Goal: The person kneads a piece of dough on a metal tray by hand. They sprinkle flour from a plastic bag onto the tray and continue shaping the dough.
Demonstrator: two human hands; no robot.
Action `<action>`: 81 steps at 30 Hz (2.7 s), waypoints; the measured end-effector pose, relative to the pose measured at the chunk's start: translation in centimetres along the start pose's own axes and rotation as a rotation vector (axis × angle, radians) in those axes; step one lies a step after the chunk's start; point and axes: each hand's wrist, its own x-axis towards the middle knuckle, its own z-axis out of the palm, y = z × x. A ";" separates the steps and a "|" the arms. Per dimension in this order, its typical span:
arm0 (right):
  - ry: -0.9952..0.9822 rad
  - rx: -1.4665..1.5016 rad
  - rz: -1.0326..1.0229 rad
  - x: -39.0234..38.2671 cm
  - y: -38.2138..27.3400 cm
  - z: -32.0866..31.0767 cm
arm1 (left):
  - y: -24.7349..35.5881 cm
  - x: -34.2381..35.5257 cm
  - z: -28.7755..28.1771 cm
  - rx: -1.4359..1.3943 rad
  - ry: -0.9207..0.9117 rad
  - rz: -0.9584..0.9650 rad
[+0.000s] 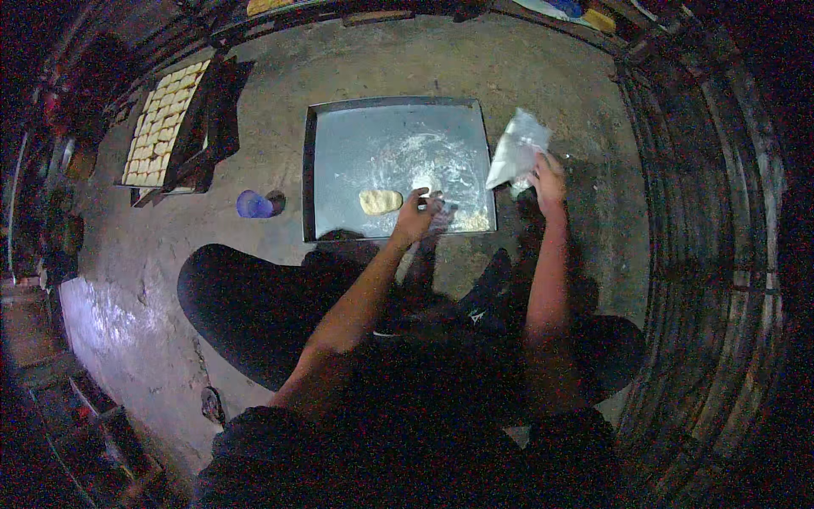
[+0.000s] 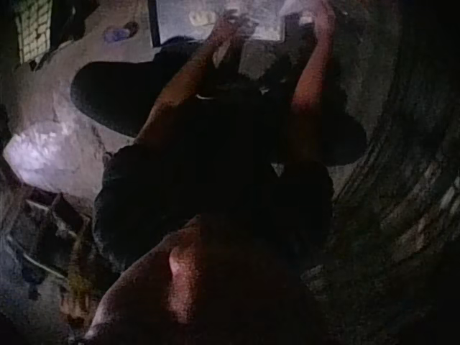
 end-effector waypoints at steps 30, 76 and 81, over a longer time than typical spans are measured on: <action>0.700 -0.421 -0.397 3.9 4.7 6.0 | 0.8 -4.3 -21.5 0.068 1.439 -0.196; -0.192 -0.669 -0.146 -5.0 12.5 16.6 | -8.8 -2.8 -38.7 -0.226 1.093 0.141; -0.149 -0.545 -0.070 -4.7 14.2 15.4 | -4.0 -1.5 -37.6 0.128 1.056 0.278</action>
